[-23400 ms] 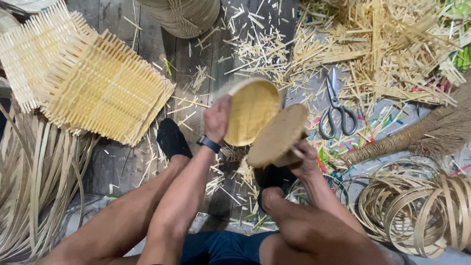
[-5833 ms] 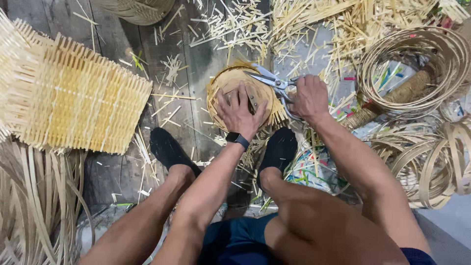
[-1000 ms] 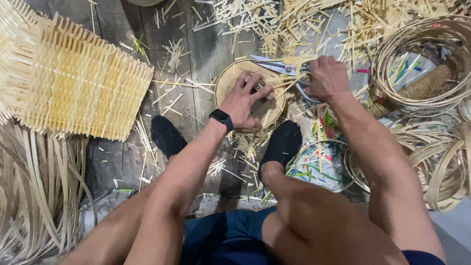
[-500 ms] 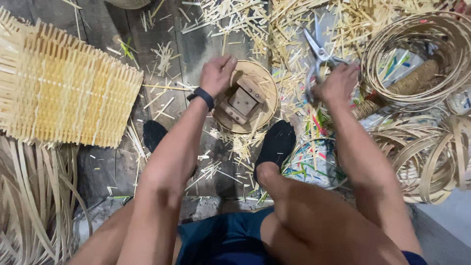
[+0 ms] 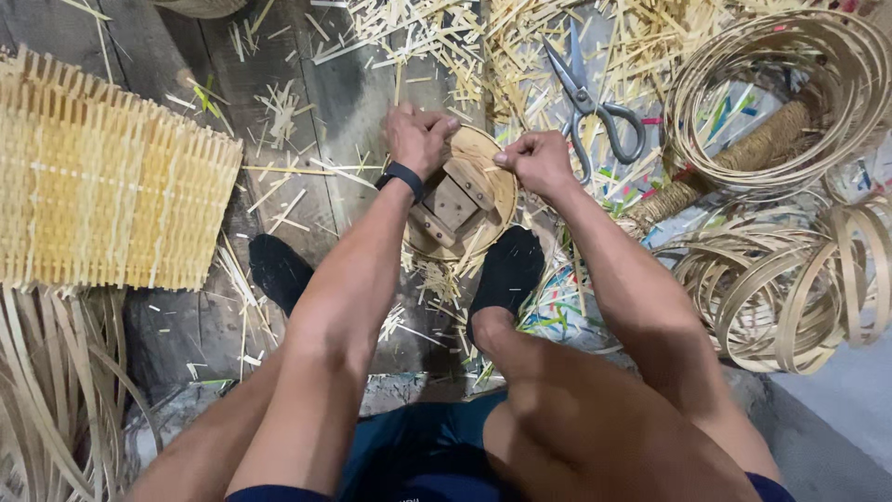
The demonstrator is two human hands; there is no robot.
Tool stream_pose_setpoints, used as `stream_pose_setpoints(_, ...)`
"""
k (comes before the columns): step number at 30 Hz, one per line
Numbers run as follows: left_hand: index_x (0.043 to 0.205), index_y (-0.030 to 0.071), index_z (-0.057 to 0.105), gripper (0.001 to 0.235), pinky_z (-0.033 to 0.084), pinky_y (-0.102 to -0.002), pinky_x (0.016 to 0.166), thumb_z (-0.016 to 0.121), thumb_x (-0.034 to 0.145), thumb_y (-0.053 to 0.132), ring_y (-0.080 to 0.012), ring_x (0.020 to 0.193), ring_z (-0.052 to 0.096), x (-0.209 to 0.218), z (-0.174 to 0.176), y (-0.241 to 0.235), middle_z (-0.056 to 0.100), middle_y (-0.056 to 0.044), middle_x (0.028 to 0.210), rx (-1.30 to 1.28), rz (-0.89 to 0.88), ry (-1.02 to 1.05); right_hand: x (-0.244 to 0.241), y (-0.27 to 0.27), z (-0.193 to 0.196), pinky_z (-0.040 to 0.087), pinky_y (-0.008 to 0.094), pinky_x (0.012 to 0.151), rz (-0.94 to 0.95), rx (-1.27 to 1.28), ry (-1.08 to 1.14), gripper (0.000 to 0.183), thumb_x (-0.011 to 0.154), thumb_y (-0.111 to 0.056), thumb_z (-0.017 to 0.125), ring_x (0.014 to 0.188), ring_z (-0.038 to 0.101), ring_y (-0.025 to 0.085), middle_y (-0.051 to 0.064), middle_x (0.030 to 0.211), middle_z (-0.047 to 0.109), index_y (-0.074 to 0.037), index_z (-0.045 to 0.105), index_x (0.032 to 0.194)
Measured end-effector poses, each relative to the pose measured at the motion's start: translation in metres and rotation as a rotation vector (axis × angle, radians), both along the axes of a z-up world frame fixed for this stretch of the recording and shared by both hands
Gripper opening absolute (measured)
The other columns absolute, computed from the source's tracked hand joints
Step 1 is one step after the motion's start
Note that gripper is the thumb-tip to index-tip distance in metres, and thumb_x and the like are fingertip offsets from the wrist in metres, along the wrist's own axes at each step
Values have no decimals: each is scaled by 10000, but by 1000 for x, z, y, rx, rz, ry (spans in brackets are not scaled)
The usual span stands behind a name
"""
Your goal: The person sits on the floor and repeatedly trims the edges of rectangular bamboo weave mats using shears and a circular wooden template. They place the template on the mat, cut around it, then remove the template and set the trimmed mat aside.
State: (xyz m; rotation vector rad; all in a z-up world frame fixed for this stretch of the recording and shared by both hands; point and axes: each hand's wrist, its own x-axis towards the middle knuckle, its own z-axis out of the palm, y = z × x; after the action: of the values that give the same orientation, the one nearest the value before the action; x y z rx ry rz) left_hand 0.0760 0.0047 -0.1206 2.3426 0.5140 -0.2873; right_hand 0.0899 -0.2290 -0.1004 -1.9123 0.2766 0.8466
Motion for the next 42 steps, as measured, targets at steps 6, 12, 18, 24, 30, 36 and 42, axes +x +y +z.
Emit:
stream_pose_setpoints(6, 1078, 98, 795, 299, 476, -471, 927, 740, 947, 362, -343, 1024, 632, -25, 6, 24, 693, -141, 1052, -40, 58, -449, -28, -15, 13, 541, 259, 562, 32, 49, 29, 365, 862, -231, 855, 671, 665, 106, 85, 830, 733, 42, 704, 1051)
stream_pose_setpoints(12, 1028, 53, 804, 304, 582, -317, 745, 841, 828, 279, -162, 780, 736, -95, 1, 89, 793, -95, 910, -317, 317, 212, -63, -27, 3, 615, 261, 615, -215, 291, 281, 244, 899, -153, 778, 713, 720, 137, 91, 864, 756, 50, 751, 1031)
stream_pose_setpoints(18, 971, 5, 815, 309, 581, -267, 663, 906, 727, 171, -135, 687, 720, -92, 4, 75, 800, -100, 832, -386, 534, 234, -66, -22, 0, 626, 276, 567, -277, 255, 267, 184, 866, -119, 788, 637, 722, 162, 104, 805, 753, 48, 756, 937)
stream_pose_setpoints(24, 1098, 3, 783, 352, 590, -267, 715, 866, 807, 182, -184, 798, 748, -97, 20, 73, 788, -139, 956, -460, 600, 153, -67, -13, 40, 537, 275, 560, -267, 186, 140, 276, 989, -162, 807, 621, 606, 169, 118, 777, 646, 103, 748, 939)
stream_pose_setpoints(30, 1323, -18, 585, 367, 586, -330, 604, 615, 1033, 204, -251, 900, 713, -172, 31, 43, 696, -165, 1216, -1423, 832, 140, -86, -2, 49, 672, 337, 666, -276, 407, 406, 221, 959, -124, 713, 717, 747, 214, 138, 868, 729, 96, 691, 958)
stream_pose_setpoints(36, 1287, -34, 562, 344, 652, -413, 805, 511, 1065, 223, -332, 1041, 728, -195, 28, 23, 701, -194, 1218, -1483, 960, 229, -100, 10, 29, 665, 346, 635, -296, 320, 356, 200, 965, -130, 704, 691, 725, 199, 143, 862, 724, 70, 702, 974)
stream_pose_setpoints(42, 1259, -46, 608, 274, 627, -420, 883, 508, 1066, 120, -299, 1042, 728, -211, 2, 15, 707, -187, 1193, -1438, 949, 146, -108, 16, 24, 634, 332, 540, -348, 262, 293, 196, 951, -110, 681, 603, 735, 217, 169, 808, 755, 41, 744, 1057)
